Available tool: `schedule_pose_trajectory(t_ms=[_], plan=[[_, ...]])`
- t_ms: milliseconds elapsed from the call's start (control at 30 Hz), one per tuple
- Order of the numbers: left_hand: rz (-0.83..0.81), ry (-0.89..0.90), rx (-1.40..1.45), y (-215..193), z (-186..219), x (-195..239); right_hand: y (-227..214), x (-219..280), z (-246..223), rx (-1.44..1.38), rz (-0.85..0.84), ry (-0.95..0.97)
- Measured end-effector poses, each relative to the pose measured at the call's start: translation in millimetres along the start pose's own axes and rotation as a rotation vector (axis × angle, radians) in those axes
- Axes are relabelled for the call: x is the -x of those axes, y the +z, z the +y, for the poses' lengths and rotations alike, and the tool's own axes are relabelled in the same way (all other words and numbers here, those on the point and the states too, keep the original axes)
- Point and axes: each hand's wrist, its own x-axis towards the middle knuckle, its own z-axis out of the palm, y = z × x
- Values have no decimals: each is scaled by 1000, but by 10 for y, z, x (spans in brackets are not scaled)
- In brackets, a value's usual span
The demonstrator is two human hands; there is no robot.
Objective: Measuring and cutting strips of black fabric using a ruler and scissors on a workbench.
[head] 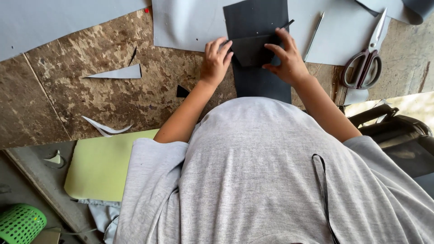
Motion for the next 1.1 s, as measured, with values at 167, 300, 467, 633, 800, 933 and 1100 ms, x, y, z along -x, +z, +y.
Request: schedule_pose_trajectory(t_ms=[167, 300, 467, 633, 800, 933, 1100], plan=[[34, -53, -44, 43, -18, -28, -75, -47, 10, 53, 11, 46], [25, -23, -16, 38, 25, -63, -111, -39, 94, 69, 7, 38], [43, -41, -13, 22, 81, -63, -123, -40, 85, 63, 5, 39], [70, -30, -4, 11, 81, -72, -103, -37, 100, 78, 9, 39], [31, -55, -93, 24, 117, -103, -125, -57, 85, 83, 10, 28], [-13, 158, -139, 109, 218, -194, -119, -63, 96, 89, 18, 26], [-88, 225, -144, 192, 297, -175, -138, -81, 79, 88, 22, 20]])
